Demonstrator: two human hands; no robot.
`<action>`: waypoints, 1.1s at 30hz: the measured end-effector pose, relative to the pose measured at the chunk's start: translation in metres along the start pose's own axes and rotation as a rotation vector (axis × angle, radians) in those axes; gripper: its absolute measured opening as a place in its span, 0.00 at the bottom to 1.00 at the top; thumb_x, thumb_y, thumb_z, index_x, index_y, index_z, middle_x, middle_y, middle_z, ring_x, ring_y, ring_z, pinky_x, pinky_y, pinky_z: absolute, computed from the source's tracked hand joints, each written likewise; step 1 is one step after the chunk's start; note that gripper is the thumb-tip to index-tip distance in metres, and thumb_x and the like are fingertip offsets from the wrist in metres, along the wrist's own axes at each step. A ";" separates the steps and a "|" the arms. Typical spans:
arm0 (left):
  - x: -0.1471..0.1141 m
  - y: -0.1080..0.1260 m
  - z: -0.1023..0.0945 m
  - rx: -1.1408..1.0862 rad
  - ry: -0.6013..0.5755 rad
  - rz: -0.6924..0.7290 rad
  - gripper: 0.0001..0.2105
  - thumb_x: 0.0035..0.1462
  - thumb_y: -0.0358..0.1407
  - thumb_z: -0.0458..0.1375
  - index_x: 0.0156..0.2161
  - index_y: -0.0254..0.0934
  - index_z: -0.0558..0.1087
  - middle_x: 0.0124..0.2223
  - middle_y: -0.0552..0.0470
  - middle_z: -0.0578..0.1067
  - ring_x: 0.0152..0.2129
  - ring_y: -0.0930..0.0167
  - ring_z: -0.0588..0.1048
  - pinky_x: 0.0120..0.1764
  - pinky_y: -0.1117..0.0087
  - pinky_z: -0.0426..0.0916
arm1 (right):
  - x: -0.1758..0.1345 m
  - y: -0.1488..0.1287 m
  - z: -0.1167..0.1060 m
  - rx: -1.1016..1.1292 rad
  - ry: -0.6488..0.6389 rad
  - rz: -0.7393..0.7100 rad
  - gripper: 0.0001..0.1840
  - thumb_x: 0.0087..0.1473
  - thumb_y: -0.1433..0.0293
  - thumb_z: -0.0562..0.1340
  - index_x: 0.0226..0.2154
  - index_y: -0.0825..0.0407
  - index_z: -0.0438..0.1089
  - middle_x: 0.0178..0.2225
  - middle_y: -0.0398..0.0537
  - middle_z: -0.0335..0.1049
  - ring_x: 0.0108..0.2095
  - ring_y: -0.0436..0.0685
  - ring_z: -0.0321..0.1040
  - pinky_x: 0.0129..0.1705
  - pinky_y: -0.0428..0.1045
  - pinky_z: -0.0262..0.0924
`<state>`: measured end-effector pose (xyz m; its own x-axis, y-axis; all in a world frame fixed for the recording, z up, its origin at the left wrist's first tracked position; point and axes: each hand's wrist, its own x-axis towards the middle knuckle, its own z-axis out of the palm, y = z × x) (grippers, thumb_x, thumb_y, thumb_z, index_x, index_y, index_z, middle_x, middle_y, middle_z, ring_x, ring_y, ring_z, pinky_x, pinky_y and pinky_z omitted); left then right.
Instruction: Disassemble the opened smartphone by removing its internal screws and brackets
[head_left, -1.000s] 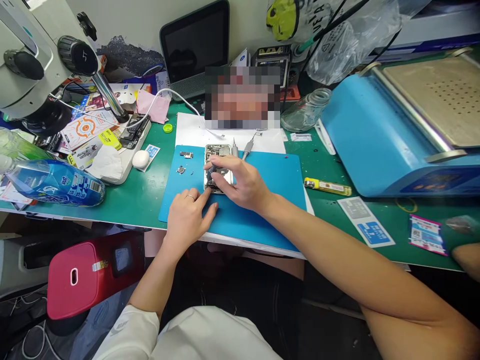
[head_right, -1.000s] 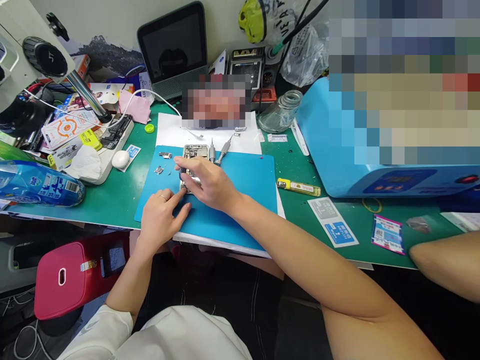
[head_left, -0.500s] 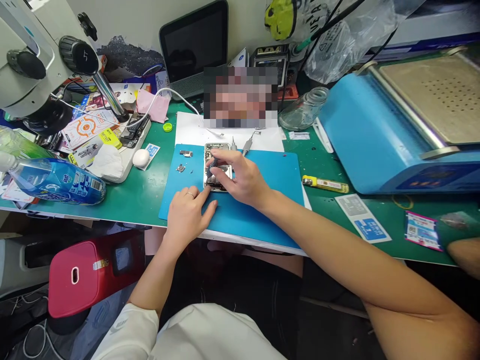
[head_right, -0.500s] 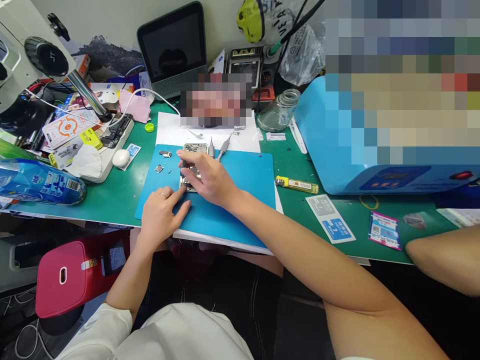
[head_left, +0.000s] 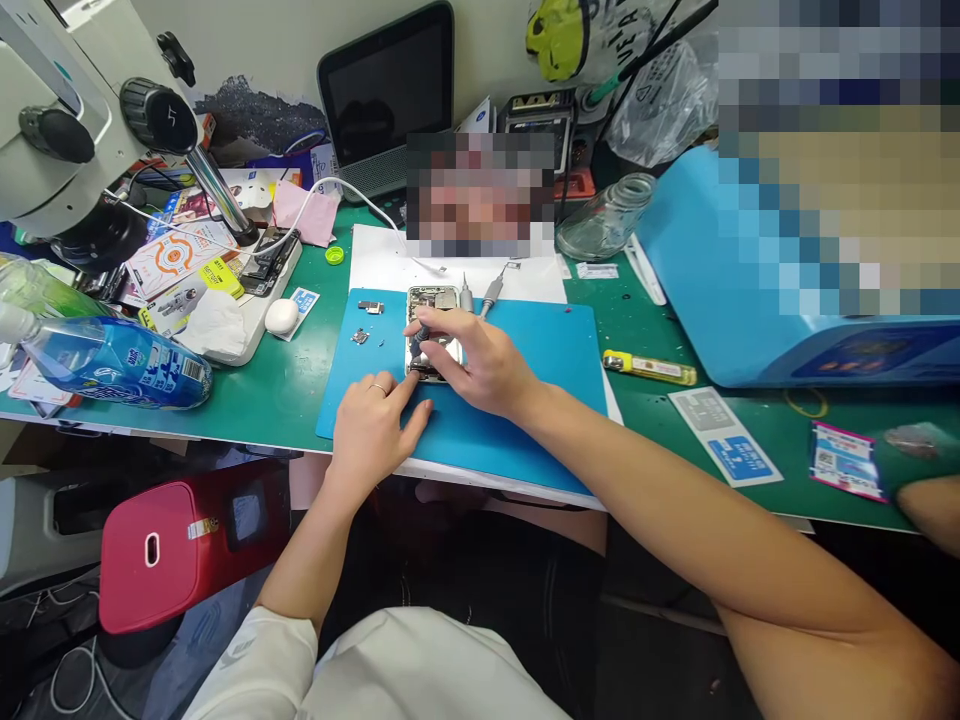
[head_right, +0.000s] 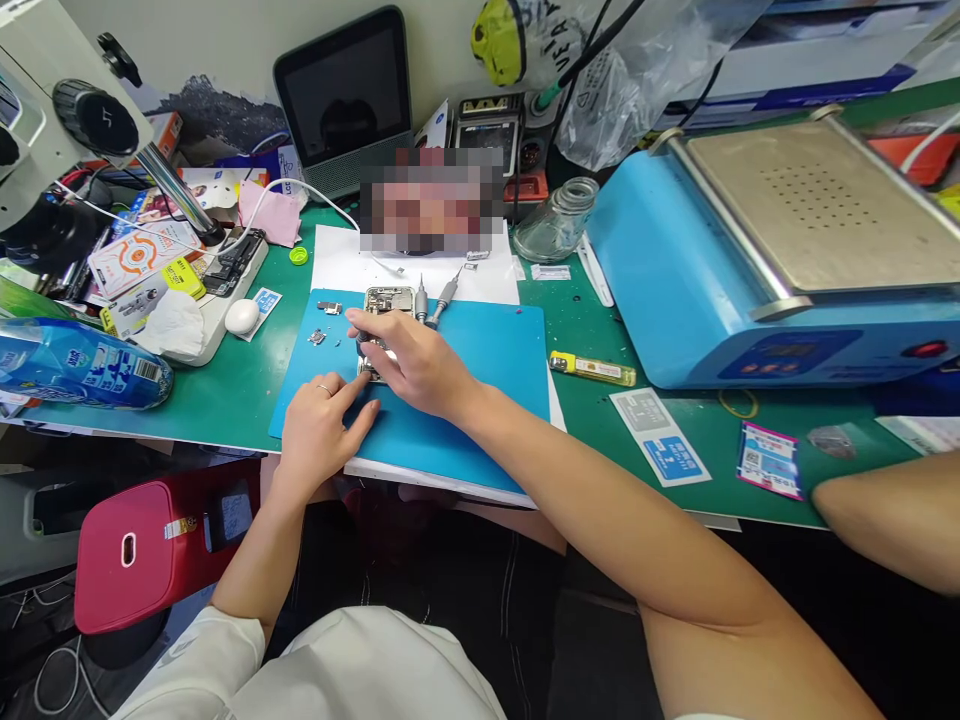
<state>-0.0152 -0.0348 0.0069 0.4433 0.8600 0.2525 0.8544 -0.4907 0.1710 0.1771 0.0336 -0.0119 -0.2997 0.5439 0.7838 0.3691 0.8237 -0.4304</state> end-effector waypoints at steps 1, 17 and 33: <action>0.000 0.000 0.000 -0.001 0.003 0.002 0.18 0.75 0.45 0.55 0.60 0.37 0.78 0.38 0.47 0.75 0.38 0.62 0.76 0.38 0.62 0.65 | 0.000 0.000 0.000 -0.006 0.000 -0.002 0.24 0.73 0.69 0.58 0.68 0.43 0.59 0.48 0.50 0.82 0.48 0.57 0.82 0.49 0.55 0.80; -0.001 -0.001 0.003 -0.006 0.042 0.023 0.18 0.75 0.44 0.55 0.59 0.36 0.79 0.37 0.47 0.75 0.36 0.62 0.76 0.37 0.62 0.64 | 0.005 -0.005 0.000 -0.053 0.004 -0.023 0.25 0.73 0.70 0.59 0.67 0.40 0.58 0.44 0.47 0.81 0.43 0.57 0.81 0.44 0.54 0.80; 0.000 0.001 0.001 0.010 -0.001 -0.015 0.20 0.76 0.46 0.55 0.62 0.37 0.77 0.38 0.47 0.76 0.38 0.61 0.76 0.39 0.62 0.65 | 0.003 0.003 -0.011 -0.092 0.087 0.042 0.26 0.72 0.65 0.59 0.69 0.38 0.56 0.51 0.49 0.80 0.45 0.59 0.82 0.49 0.57 0.81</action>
<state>-0.0145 -0.0351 0.0058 0.4307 0.8674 0.2493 0.8636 -0.4763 0.1652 0.1873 0.0359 -0.0057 -0.2062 0.5581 0.8037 0.4600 0.7802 -0.4239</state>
